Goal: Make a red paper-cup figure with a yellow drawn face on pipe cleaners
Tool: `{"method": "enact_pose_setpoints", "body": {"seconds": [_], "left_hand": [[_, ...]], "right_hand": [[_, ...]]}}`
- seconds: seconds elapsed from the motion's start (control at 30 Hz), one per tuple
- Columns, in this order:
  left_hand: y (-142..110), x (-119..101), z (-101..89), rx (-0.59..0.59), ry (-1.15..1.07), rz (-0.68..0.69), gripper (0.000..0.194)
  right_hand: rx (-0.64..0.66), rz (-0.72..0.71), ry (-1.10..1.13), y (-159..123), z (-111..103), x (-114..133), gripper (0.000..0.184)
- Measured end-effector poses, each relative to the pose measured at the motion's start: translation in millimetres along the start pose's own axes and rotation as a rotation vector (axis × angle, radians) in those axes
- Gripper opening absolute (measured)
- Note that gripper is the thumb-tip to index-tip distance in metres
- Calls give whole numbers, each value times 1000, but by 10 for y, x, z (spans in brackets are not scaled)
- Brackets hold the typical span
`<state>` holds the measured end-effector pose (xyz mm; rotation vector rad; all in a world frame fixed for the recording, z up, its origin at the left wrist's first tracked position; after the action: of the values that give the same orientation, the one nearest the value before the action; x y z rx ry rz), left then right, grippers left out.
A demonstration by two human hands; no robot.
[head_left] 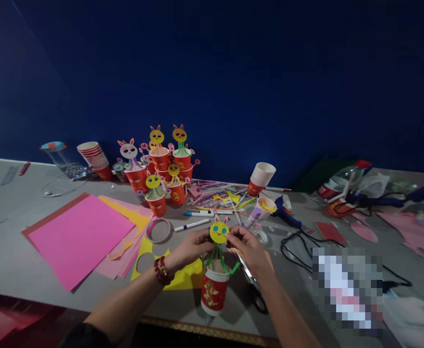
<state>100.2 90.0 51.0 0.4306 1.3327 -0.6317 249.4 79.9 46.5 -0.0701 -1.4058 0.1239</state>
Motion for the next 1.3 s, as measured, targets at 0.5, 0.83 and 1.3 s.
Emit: {"method": "enact_pose_setpoints", "body": {"seconds": [0.5,0.83,1.3], "left_hand": [[-15,16,-36,-41,62,-2,40],[23,82,-51,-73,91,7,47],[23,15,-31,-114,109,71,46]], "right_hand": [[1,-22,-2,27,-24,-42,36],[-2,-32,-61,45,-39,-67,39],[50,-31,-86,7,77,-23,39]]}}
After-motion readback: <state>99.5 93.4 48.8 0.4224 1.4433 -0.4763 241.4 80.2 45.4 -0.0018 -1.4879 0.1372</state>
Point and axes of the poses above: each hand's wrist, its own y-axis towards the middle knuckle, its own z-axis out of the palm, x = y × z, the point moved 7 cm from there along y, towards the middle knuckle, and after that the axes turned 2 degrees about x, right-handed, at the moved point
